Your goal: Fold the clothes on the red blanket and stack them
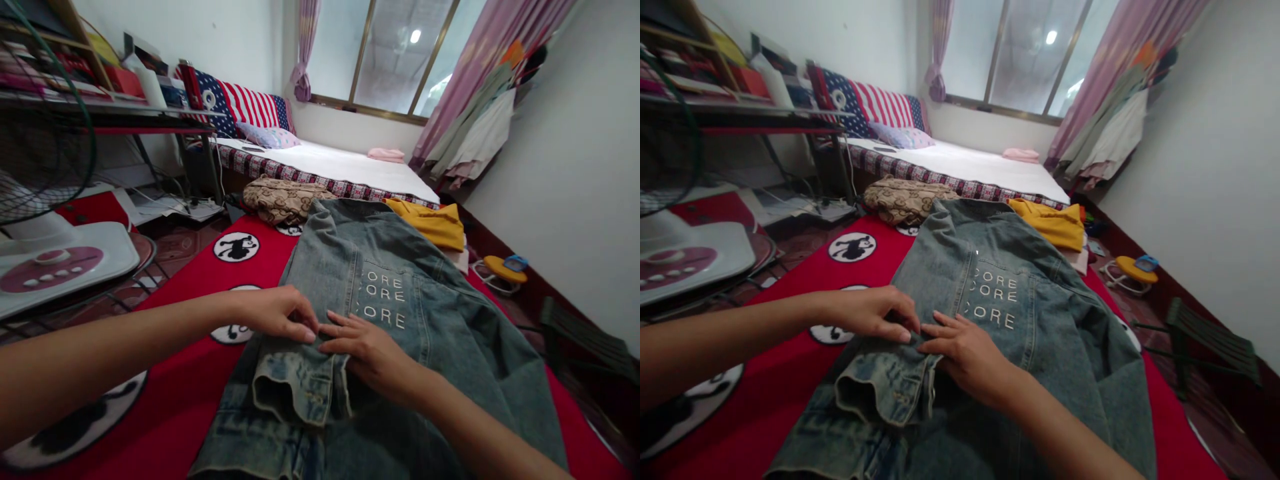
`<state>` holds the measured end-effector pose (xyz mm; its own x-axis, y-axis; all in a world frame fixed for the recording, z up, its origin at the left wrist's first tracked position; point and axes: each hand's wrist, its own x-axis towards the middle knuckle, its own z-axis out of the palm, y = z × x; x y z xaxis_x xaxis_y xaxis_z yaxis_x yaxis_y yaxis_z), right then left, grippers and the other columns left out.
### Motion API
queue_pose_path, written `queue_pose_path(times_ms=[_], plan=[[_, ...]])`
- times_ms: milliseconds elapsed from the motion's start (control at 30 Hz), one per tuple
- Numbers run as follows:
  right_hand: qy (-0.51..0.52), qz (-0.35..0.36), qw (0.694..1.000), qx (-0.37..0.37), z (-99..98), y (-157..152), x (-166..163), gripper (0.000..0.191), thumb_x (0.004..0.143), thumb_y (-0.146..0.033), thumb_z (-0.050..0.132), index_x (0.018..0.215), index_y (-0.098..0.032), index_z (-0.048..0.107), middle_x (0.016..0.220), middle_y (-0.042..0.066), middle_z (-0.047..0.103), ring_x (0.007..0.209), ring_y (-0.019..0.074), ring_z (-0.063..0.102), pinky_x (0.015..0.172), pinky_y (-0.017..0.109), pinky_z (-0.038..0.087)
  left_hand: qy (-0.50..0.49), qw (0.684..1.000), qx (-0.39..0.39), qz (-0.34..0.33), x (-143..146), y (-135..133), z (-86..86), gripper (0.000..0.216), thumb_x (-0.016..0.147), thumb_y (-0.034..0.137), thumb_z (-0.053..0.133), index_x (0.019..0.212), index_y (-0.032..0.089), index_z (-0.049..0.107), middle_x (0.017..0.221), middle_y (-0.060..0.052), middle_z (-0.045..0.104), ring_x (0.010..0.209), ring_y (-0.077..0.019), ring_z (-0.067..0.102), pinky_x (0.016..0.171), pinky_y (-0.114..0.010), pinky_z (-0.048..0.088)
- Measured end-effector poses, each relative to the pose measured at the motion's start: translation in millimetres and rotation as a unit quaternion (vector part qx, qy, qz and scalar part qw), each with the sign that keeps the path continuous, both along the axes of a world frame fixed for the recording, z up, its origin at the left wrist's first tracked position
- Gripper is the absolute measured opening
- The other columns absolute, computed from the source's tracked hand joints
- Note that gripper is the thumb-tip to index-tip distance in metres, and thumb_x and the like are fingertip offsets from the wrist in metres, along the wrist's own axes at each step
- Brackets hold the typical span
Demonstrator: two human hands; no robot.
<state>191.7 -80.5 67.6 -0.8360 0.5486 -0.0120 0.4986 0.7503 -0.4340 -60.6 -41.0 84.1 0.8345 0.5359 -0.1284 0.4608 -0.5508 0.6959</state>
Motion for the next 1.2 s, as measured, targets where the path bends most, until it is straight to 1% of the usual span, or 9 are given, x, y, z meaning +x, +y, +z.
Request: queue_pose_path(times_ms=[167,333,433,533,633,733,833,1067,1200], plan=[[0.165,-0.099,0.981,-0.036,7.0,-17,-5,0.042,0.087,-0.012,0.045,0.121,-0.026,0.066,0.115,0.002,0.071,0.107,0.0176,0.066,0.094,0.033,0.050,0.055,0.983,-0.174,-0.036,-3,-27,32.1,0.031,0.091,0.042,0.055,0.098,0.016,0.069,0.084,-0.003,0.070,0.077,-0.0149,0.063,0.068,-0.020,0.048],[0.093,-0.069,0.988,-0.098,29.2,-44,-7,0.045,0.082,-0.010,0.051,0.121,-0.025,0.067,0.108,0.003,0.073,0.097,0.0184,0.069,0.087,0.030,0.052,0.154,0.947,-0.257,-0.115,-5,-36,53.6,0.029,0.091,0.037,0.053,0.076,0.017,0.067,0.074,-0.003,0.068,0.073,-0.0157,0.064,0.066,-0.021,0.049],[0.044,0.015,0.988,-0.149,48.6,-36,-5,0.056,0.068,0.000,0.052,0.116,-0.025,0.070,0.118,0.003,0.070,0.109,0.0198,0.065,0.095,0.031,0.050,0.197,0.964,-0.158,-0.085,0,-24,53.9,0.024,0.088,0.030,0.053,0.076,0.016,0.069,0.072,-0.004,0.069,0.068,-0.0163,0.064,0.061,-0.023,0.048],[0.111,-0.044,0.980,-0.159,53.5,-5,-11,0.049,0.069,0.003,0.047,0.102,-0.022,0.072,0.100,0.001,0.075,0.095,0.0156,0.069,0.090,0.030,0.053,0.167,0.978,0.090,0.086,10,10,39.2,0.024,0.087,0.027,0.051,0.088,0.016,0.072,0.084,-0.006,0.070,0.077,-0.0191,0.065,0.071,-0.027,0.050],[0.217,-0.178,0.960,0.012,30.2,35,-24,0.034,0.076,-0.004,0.054,0.100,-0.021,0.071,0.118,0.006,0.068,0.113,0.0203,0.062,0.102,0.040,0.046,0.087,0.906,0.285,0.299,16,62,12.1,0.040,0.082,0.026,0.058,0.120,0.017,0.065,0.126,-0.013,0.059,0.113,-0.0265,0.058,0.096,-0.035,0.046],[0.235,-0.289,0.915,0.153,-9.4,68,-33,0.036,0.079,-0.013,0.064,0.114,-0.021,0.068,0.148,0.012,0.042,0.138,0.0288,0.037,0.112,0.049,0.031,0.015,0.855,0.299,0.423,13,115,-12.2,0.051,0.080,0.025,0.060,0.130,0.016,0.058,0.135,-0.015,0.052,0.125,-0.0288,0.051,0.105,-0.039,0.041],[0.225,-0.336,0.901,0.156,-41.9,87,-32,0.043,0.082,-0.020,0.064,0.125,-0.021,0.063,0.154,0.013,0.029,0.142,0.0316,0.028,0.113,0.050,0.029,-0.022,0.843,0.290,0.452,10,155,-21.9,0.050,0.081,0.026,0.061,0.128,0.013,0.059,0.124,-0.015,0.061,0.119,-0.0277,0.056,0.102,-0.039,0.044],[0.324,-0.372,0.860,0.128,-55.7,96,-24,0.026,0.081,-0.011,0.049,0.095,-0.019,0.070,0.098,0.008,0.059,0.095,0.0207,0.060,0.089,0.036,0.050,-0.086,0.843,0.302,0.436,39,197,-6.9,0.043,0.077,0.005,0.052,0.117,0.012,0.066,0.100,-0.009,0.072,0.092,-0.0181,0.066,0.085,-0.027,0.052],[0.267,-0.356,0.867,0.226,-48.1,81,-28,0.033,0.086,-0.018,0.051,0.115,-0.017,0.066,0.129,0.014,0.053,0.122,0.0265,0.049,0.104,0.044,0.040,-0.072,0.849,0.362,0.379,46,205,-3.6,0.040,0.078,0.002,0.048,0.110,0.015,0.069,0.105,-0.007,0.070,0.096,-0.0158,0.064,0.088,-0.025,0.050]])
